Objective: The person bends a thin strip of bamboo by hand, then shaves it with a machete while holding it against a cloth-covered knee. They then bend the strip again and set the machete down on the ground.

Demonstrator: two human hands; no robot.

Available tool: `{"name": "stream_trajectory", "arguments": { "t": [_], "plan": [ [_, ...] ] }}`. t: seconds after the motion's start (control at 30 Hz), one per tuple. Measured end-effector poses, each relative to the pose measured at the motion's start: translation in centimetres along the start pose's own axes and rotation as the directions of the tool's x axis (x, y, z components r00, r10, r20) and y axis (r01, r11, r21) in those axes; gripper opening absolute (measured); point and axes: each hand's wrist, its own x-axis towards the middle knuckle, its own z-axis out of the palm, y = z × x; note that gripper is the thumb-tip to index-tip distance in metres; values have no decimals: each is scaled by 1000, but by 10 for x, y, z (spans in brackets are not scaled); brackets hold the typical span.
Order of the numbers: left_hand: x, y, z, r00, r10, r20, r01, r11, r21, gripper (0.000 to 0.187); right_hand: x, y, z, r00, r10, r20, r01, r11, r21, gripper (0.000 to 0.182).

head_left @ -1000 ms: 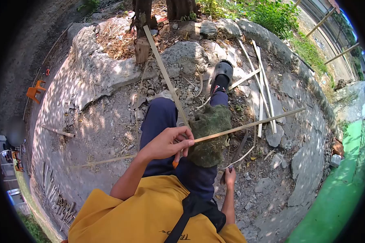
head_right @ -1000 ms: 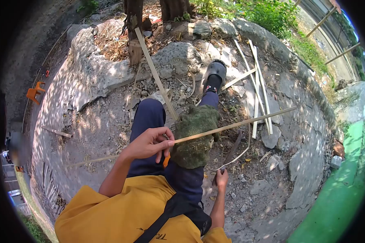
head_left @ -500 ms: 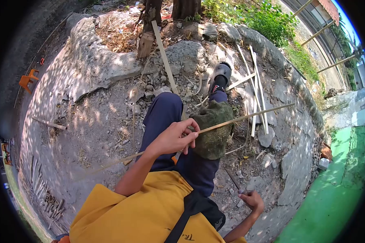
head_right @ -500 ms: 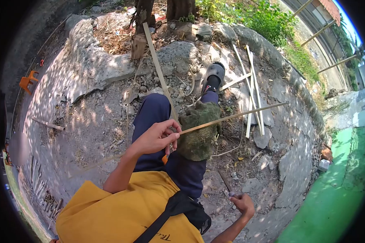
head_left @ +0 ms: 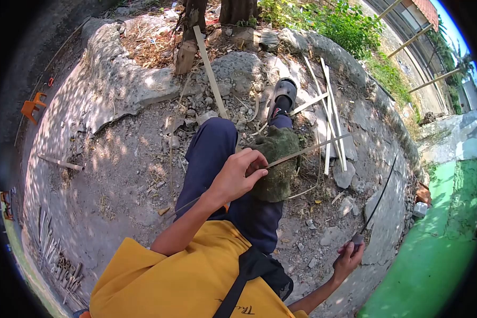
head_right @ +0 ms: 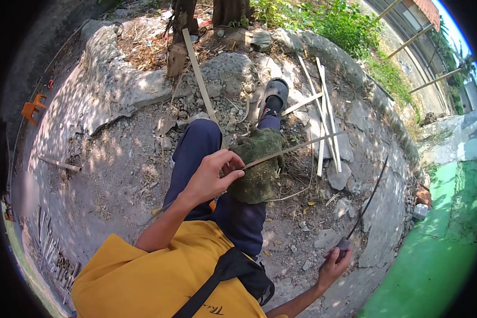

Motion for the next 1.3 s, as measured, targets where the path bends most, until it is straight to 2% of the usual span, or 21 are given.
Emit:
{"name": "stream_trajectory", "arguments": {
  "t": [0.03, 0.1, 0.17, 0.2, 0.27, 0.3, 0.4, 0.47, 0.5, 0.57, 0.6, 0.7, 0.8, 0.87, 0.9, 0.97, 1.03, 1.1, 1.13, 1.2, 1.3],
  "plan": [
    [-1, 1, 2, 1000, 6, -12, -6, 1000, 2, 16, 3, -9, 13, 1000, -1, -3, 1, 1000, 2, 25],
    [0, 1, 4, 1000, 20, -20, -20, 1000, 9, 17, 7, -29, 44, 990, -140, 9, 134, 966, 221, 28],
    [0, 1, 6, 999, 28, -25, -28, 1000, 13, 13, 6, -36, 61, 994, -107, -3, 103, 951, 291, 27],
    [1, 4, 5, 999, 34, -23, -34, 999, 16, 13, 7, -36, 67, 996, -75, 42, 57, 943, 328, 31],
    [1, 13, 3, 953, -280, 112, 300, 917, -261, 13, 3, -39, 86, 991, -25, 129, -31, 910, 413, 40],
    [1, 10, 4, 954, -277, 117, 299, 918, -259, 13, 0, -41, 94, 980, -48, 193, -37, 910, 414, 44],
    [2, 1, 8, 931, -323, 168, 363, 867, -341, 15, -7, -37, 119, 960, -108, 257, 26, 952, 305, 46],
    [2, 3, 7, 912, -365, 185, 408, 844, -348, 18, -9, -37, 130, 927, -165, 337, 182, 983, -19, 46],
    [2, 3, 7, 911, -367, 188, 411, 844, -344, 18, -10, -42, 138, 928, -161, 336, 177, 984, -18, 46],
    [0, 3, 8, 921, -363, 140, 389, 871, -301, 20, -9, -54, 152, 888, -237, 394, 288, 955, -76, 50],
    [0, 2, 7, 919, -366, 145, 393, 870, -297, 20, -8, -56, 156, 872, -219, 438, 301, 945, -127, 53],
    [-1, 0, 5, 901, -393, 183, 431, 857, -282, 24, -5, -59, 169, 846, -229, 482, 332, 933, -140, 52],
    [-10, -5, -2, 925, -342, 164, 373, 899, -230, 28, -2, -64, 171, 838, -155, 523, 258, 957, -130, 51],
    [-22, -14, -8, 986, -160, 52, 165, 980, -111, 33, -1, -70, 169, 819, -87, 567, 189, 974, -124, 48],
    [-28, -13, -14, 984, -169, 59, 174, 980, -101, 33, -1, -72, 169, 819, -78, 568, 176, 977, -120, 48],
    [-37, -9, -27, 925, -324, 199, 339, 940, -44, 36, 0, -76, 169, 795, -96, 600, 173, 982, -72, 47],
    [-44, -5, -31, 901, -367, 233, 387, 921, -45, 36, -1, -76, 170, 780, -70, 622, 137, 989, -60, 40],
    [-46, 6, -34, 805, -523, 281, 575, 804, -152, 28, -1, -70, 173, 784, -83, 615, 121, 992, -20, 37],
    [-47, 2, -32, 804, -523, 283, 576, 804, -149, 28, 0, -71, 175, 788, -116, 605, 142, 990, 5, 37],
    [-48, -8, -29, 873, -427, 237, 478, 848, -231, 19, 3, -73, 177, 775, -109, 622, 131, 991, 11, 38],
    [-44, -11, -25, 886, -409, 218, 457, 847, -271, 17, 3, -76, 179, 762, -91, 641, 134, 991, -18, 39]
  ]
}}
